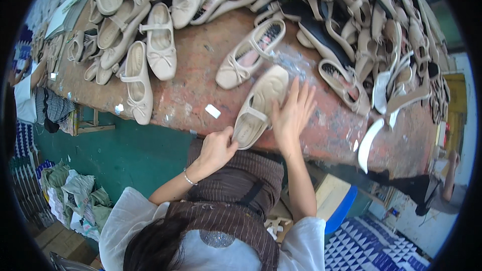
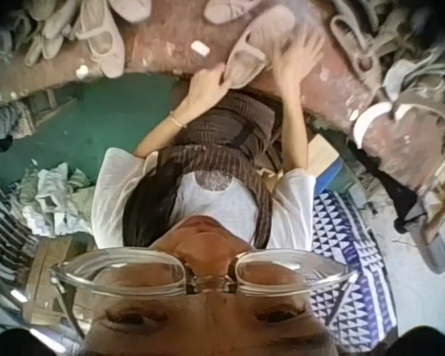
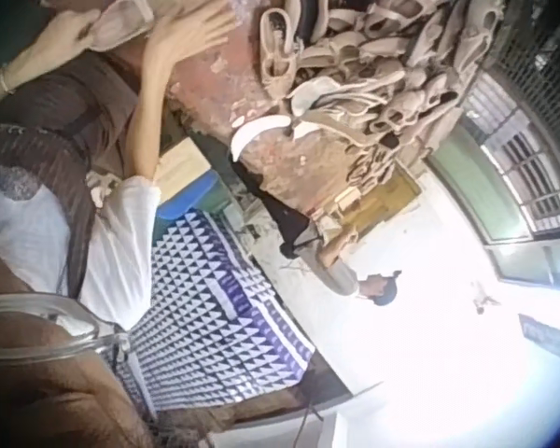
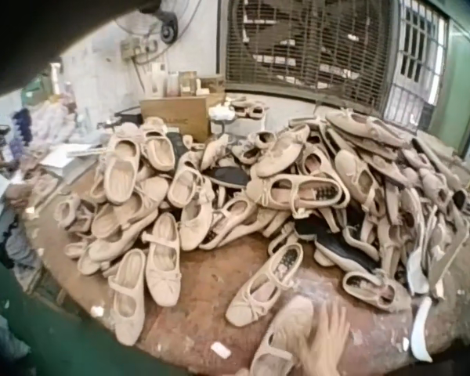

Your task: The person repeatedly picks up shoes and white insoles, inserting each insole into a shoe and pressing it firmly into place by hand. They occasionally move shoes aside on the table to reach others while continuing the assembly process.

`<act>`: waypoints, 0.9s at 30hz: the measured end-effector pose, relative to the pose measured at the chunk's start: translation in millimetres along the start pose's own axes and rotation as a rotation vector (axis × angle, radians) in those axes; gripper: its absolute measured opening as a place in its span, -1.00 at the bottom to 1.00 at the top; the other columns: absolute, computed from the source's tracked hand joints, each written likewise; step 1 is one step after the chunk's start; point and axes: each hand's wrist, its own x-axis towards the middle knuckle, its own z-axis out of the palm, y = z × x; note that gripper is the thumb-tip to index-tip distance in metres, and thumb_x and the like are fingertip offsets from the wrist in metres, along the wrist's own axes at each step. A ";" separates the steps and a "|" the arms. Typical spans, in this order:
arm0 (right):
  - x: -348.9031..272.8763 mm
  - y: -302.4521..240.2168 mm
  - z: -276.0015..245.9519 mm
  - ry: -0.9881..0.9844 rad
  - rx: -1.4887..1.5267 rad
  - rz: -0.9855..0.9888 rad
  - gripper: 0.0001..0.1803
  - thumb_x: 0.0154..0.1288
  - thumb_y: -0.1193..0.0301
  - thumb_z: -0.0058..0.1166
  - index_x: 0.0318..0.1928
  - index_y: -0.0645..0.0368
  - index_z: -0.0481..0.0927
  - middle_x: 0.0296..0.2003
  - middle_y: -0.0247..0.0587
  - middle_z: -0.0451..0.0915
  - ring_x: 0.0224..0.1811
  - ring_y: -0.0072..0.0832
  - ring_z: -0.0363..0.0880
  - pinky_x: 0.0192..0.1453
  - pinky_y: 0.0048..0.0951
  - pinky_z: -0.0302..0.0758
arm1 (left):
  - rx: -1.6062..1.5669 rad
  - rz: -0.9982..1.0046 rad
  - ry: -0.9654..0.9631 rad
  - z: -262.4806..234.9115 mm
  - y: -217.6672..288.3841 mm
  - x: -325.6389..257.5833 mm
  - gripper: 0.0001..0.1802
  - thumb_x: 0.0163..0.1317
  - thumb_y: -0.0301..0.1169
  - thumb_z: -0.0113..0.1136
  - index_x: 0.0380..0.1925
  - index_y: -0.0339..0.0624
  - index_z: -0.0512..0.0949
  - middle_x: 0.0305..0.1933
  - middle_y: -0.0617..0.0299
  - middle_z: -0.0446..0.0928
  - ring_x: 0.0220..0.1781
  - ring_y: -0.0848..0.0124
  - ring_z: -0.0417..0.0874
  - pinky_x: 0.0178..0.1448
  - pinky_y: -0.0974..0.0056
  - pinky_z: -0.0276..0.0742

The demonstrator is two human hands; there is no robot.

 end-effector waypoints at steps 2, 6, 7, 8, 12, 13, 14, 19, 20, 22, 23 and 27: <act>19.1 -0.3 -7.2 -0.235 0.577 0.362 -0.29 0.13 0.42 0.37 0.30 0.28 0.45 -0.03 -0.01 0.69 -0.01 -0.22 0.68 0.10 -0.34 0.53 | 0.170 0.058 0.009 6.8 20.3 -2.6 -0.81 0.09 -0.44 0.29 -0.54 -0.24 0.46 -0.51 0.02 0.61 -0.45 -0.03 0.66 -0.36 0.00 0.56; -10.7 -25.8 -28.3 -0.268 0.533 0.019 -0.79 -0.03 0.64 0.27 -0.35 0.30 0.52 -0.07 0.04 0.61 0.05 -0.13 0.66 0.05 -0.29 0.59 | 0.248 0.272 0.118 18.1 31.1 -10.3 -0.88 0.07 -0.43 0.28 -0.40 -0.20 0.55 -0.25 0.08 0.57 -0.08 0.12 0.59 -0.10 0.07 0.56; -30.2 -25.0 -28.5 -0.175 0.368 -0.186 -0.76 -0.05 0.65 0.22 -0.30 0.25 0.54 0.06 0.09 0.58 0.16 0.01 0.59 0.27 -0.11 0.51 | 0.255 0.315 0.083 22.1 36.4 -12.9 -0.80 0.05 -0.41 0.29 -0.32 -0.24 0.59 -0.11 0.03 0.58 0.07 0.08 0.56 0.05 0.06 0.55; -45.1 -30.5 -33.2 -0.261 0.283 -0.214 -0.67 -0.04 0.65 0.19 -0.18 0.25 0.52 0.11 0.16 0.56 0.21 0.06 0.55 0.47 0.11 0.27 | 0.348 0.447 0.099 31.8 29.3 -15.5 -0.58 0.05 -0.38 0.29 -0.06 -0.33 0.60 0.12 -0.06 0.51 0.31 -0.04 0.38 0.38 -0.12 0.31; -64.9 -32.2 -3.4 -0.244 0.134 -0.223 -0.38 -0.02 0.68 0.11 0.18 0.43 0.42 0.09 0.22 0.58 0.24 0.01 0.54 0.56 0.16 0.02 | 0.447 0.506 0.009 58.9 10.3 -17.1 -0.47 0.16 -0.33 0.17 0.13 -0.34 0.54 0.20 -0.10 0.49 0.42 -0.04 0.28 0.50 -0.30 0.05; -55.5 -28.1 18.4 -0.182 0.062 -0.272 -0.34 -0.01 0.69 0.09 0.23 0.42 0.41 0.04 0.20 0.61 0.22 -0.01 0.56 0.57 0.13 0.02 | 0.469 0.433 -0.081 59.5 9.0 -16.5 -0.48 0.21 -0.33 0.12 0.16 -0.35 0.53 0.25 -0.10 0.46 0.46 -0.01 0.26 0.49 -0.28 0.08; -42.4 -26.7 41.5 -0.098 0.029 -0.271 -0.39 0.02 0.70 0.03 0.20 0.41 0.43 -0.05 0.15 0.64 0.12 -0.01 0.61 0.57 0.11 0.01 | 0.502 0.414 -0.096 56.2 10.2 -16.3 -0.48 0.22 -0.34 0.10 0.16 -0.37 0.51 0.29 -0.10 0.43 0.48 0.01 0.24 0.49 -0.26 0.09; -24.4 -20.6 24.0 -0.282 0.169 -0.203 -0.47 0.02 0.68 0.04 0.11 0.42 0.46 -0.02 0.14 0.54 0.14 -0.04 0.50 0.55 0.16 0.04 | 0.458 0.384 -0.034 53.9 18.7 -11.0 -0.45 0.22 -0.38 0.07 0.21 -0.44 0.45 0.41 -0.14 0.33 0.54 0.04 0.19 0.48 -0.17 0.16; -43.0 -21.7 27.3 -0.121 0.072 -0.225 -0.51 0.09 0.66 0.00 0.12 0.44 0.44 -0.04 0.15 0.54 0.13 -0.03 0.50 0.54 0.19 0.05 | 0.450 0.405 -0.042 56.2 13.7 -13.1 -0.43 0.19 -0.41 0.07 0.21 -0.46 0.44 0.41 -0.17 0.33 0.54 0.02 0.19 0.46 -0.16 0.18; -40.6 -17.5 34.5 -0.090 0.028 -0.234 -0.53 0.12 0.64 -0.02 0.11 0.45 0.44 -0.06 0.14 0.55 0.12 -0.04 0.52 0.54 0.18 0.06 | 0.409 0.397 -0.043 52.4 20.4 -6.9 -0.42 0.17 -0.42 0.07 0.21 -0.48 0.44 0.40 -0.19 0.32 0.54 0.02 0.19 0.46 -0.16 0.19; -44.8 -19.3 35.4 -0.068 -0.012 -0.225 -0.56 0.16 0.62 -0.04 0.10 0.46 0.44 -0.08 0.13 0.55 0.10 -0.04 0.53 0.54 0.17 0.06 | 0.373 0.388 -0.063 49.6 21.4 -10.7 -0.41 0.15 -0.44 0.07 0.22 -0.49 0.43 0.40 -0.21 0.32 0.54 0.01 0.19 0.45 -0.16 0.19; -3.7 -35.8 30.2 -0.531 0.019 -0.040 -0.55 0.20 0.56 -0.08 0.10 0.55 0.47 -0.03 0.26 0.58 0.14 -0.04 0.57 0.56 0.09 0.07 | 0.386 0.374 -0.109 46.7 17.6 -6.6 -0.45 0.17 -0.44 0.10 0.18 -0.48 0.47 0.40 -0.24 0.31 0.54 -0.04 0.17 0.43 -0.20 0.20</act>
